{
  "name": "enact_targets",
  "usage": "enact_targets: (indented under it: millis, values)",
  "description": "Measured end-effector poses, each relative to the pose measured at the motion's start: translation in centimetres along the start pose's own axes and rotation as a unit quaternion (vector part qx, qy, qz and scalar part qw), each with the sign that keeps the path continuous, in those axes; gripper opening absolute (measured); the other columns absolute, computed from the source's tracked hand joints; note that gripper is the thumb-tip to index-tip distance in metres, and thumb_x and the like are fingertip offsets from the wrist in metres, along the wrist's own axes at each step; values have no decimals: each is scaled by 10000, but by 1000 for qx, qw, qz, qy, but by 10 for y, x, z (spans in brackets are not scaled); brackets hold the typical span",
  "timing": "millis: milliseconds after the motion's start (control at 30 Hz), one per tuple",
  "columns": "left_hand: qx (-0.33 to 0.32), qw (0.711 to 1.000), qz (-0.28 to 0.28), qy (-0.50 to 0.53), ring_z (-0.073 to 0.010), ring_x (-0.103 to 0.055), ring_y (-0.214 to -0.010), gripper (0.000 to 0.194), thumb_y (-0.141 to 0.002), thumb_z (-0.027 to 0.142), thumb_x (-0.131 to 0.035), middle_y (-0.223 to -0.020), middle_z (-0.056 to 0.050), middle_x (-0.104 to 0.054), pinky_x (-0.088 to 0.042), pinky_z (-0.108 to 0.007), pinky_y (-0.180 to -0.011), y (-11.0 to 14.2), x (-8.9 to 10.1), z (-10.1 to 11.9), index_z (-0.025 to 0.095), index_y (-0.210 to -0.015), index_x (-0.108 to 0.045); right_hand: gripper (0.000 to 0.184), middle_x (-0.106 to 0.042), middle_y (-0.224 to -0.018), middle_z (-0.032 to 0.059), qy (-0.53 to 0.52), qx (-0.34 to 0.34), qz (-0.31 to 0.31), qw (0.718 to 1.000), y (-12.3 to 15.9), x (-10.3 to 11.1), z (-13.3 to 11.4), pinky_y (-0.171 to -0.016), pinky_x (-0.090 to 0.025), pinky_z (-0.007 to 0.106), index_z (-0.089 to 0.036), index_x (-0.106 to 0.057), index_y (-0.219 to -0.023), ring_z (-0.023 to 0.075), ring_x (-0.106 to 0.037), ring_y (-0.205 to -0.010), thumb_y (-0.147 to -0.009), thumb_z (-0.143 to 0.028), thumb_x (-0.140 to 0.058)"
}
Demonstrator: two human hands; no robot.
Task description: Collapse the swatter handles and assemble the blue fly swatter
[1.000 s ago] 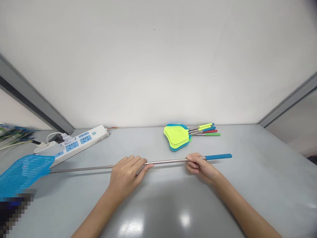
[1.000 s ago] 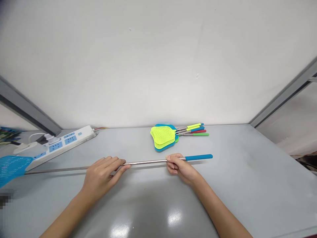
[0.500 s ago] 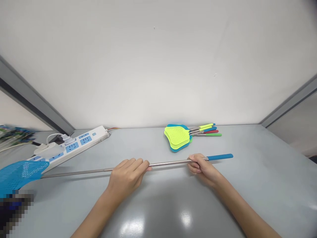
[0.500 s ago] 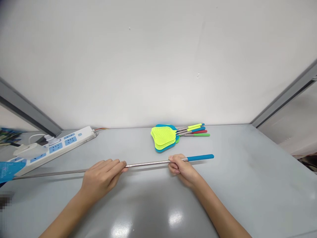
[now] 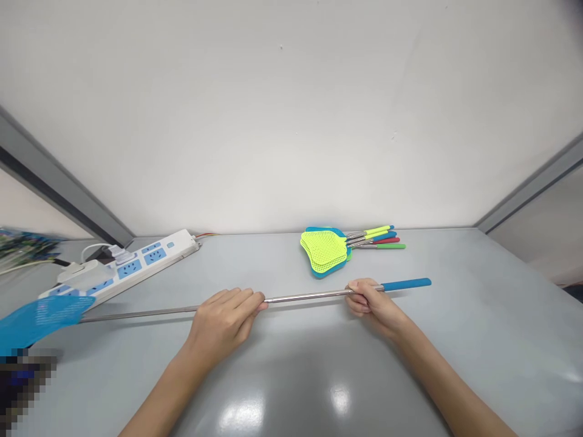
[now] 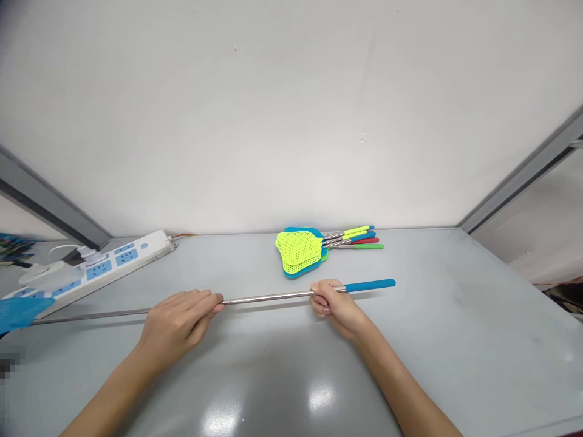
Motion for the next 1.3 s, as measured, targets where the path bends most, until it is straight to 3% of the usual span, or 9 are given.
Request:
enact_targets:
  millis: [133, 367, 500, 700, 833, 967, 1067, 1300]
  values:
    - [27, 999, -7, 22, -91, -417, -498, 145, -804, 216, -413, -534, 36, -519, -278, -232, -509, -2, -6, 5, 201, -741, -542, 369, -232, -393, -58, -1, -7, 22, 1000, -1, 6, 0, -450, -121, 259, -183, -250, -450, 72, -163, -412, -769, -281, -408]
    - [59, 996, -5, 60, -103, -463, -604, 188, -799, 236, -426, -731, -1, -585, -312, -244, -573, -10, -4, 22, 219, -935, -554, 367, -182, -431, -61, -99, -16, 16, 995, -1, 3, 2, -449, -157, 251, -179, -252, -453, 80, -175, -421, -767, -306, -391]
    - [48, 997, -30, 57, -113, -475, -636, 210, -806, 267, -417, -768, -13, -579, -324, -250, -591, -15, -8, 34, 210, -967, -538, 363, -196, -422, -60, -114, -19, -3, 993, -1, -9, 6, -442, -155, 249, -177, -268, -450, 77, -177, -410, -768, -307, -382]
    - [6, 998, -40, 44, -99, -457, -576, 224, -839, 232, -355, -672, 9, -552, -302, -235, -532, -30, -13, 47, 229, -985, -526, 367, -189, -415, -62, -161, -25, 27, 986, -5, -10, 18, -423, -162, 245, -174, -271, -434, 70, -199, -389, -751, -311, -397]
    - [15, 995, -88, 45, -116, -462, -592, 222, -846, 289, -328, -656, 11, -532, -290, -247, -521, -47, -16, 55, 234, -895, -537, 353, -213, -429, -63, -175, -19, 34, 984, -5, -9, 17, -415, -160, 242, -169, -307, -446, 64, -192, -386, -760, -305, -391]
    - [-6, 986, -153, 68, -135, -489, -627, 215, -836, 304, -342, -677, -2, -527, -317, -254, -530, -63, -28, 76, 202, -783, -524, 396, -213, -409, -66, -148, -23, 40, 988, -2, -16, 18, -411, -168, 237, -169, -305, -430, 60, -212, -374, -763, -356, -408]
    - [-24, 978, -191, 80, -145, -514, -635, 111, -806, 184, -394, -674, -5, -529, -326, -256, -518, -71, -38, 92, 186, -803, -505, 427, -226, -397, -67, -147, -36, 64, 986, -2, -16, 21, -403, -165, 234, -174, -261, -421, 54, -205, -365, -742, -389, -442]
    - [-14, 965, -230, 121, -142, -530, -575, 182, -833, 207, -315, -656, 6, -569, -292, -249, -466, -82, -36, 95, 197, -777, -488, 380, -188, -418, -75, -134, 90, 168, 973, -6, 4, 10, -378, -108, 226, -173, -270, -430, 48, -132, -388, -691, -281, -525]
Point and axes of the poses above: each hand's wrist, its own y-axis away from the middle knuckle, its own x-axis out of the back of the hand, z = x × y, the point moved 5 cm from there along -y, towards the middle knuckle
